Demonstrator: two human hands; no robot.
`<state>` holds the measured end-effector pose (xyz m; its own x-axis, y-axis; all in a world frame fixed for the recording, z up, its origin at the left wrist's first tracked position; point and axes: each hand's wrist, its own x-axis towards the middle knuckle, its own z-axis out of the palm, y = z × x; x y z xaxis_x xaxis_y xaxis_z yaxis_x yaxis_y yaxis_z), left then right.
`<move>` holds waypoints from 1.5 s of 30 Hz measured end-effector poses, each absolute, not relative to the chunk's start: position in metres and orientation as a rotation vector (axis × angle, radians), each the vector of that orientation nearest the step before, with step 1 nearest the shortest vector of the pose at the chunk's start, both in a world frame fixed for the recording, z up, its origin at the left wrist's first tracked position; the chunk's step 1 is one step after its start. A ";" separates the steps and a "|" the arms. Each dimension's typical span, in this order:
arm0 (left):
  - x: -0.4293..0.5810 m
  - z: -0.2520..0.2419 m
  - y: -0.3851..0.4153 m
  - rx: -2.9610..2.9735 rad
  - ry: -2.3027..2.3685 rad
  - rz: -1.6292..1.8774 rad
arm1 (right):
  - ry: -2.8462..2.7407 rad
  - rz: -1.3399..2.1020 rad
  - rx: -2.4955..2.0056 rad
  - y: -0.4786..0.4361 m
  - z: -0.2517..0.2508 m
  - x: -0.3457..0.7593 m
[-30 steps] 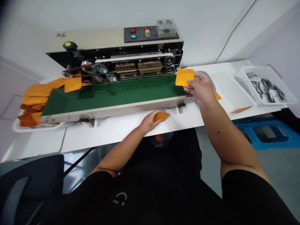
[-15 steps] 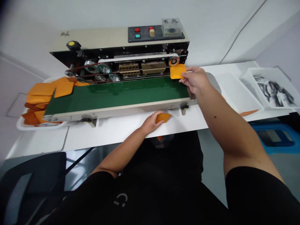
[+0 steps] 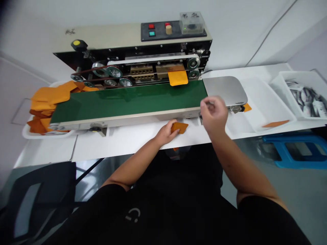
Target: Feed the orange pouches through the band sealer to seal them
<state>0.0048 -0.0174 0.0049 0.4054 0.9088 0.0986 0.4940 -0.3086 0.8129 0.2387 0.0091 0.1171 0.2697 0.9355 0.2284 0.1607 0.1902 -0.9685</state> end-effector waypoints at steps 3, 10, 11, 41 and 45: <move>0.005 0.004 -0.018 1.925 1.204 0.762 | -1.241 0.655 -1.337 -0.032 0.066 0.234; 0.007 -0.003 -0.016 1.896 1.251 0.753 | -1.433 0.879 -1.469 -0.050 -0.001 0.223; 0.006 -0.004 -0.016 1.899 1.260 0.756 | -1.458 0.892 -1.468 -0.050 -0.002 0.222; 0.005 -0.003 -0.012 1.875 1.165 0.812 | -1.778 0.531 -1.431 -0.050 0.040 0.233; 0.006 0.000 -0.011 1.904 1.164 0.779 | -1.722 0.549 -1.392 -0.051 0.068 0.239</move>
<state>0.0062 -0.0114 0.0002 0.3988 0.9105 0.1094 0.4479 -0.2975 0.8431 0.2386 -0.0507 0.0684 -0.0372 0.9433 0.3298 0.5784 0.2895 -0.7627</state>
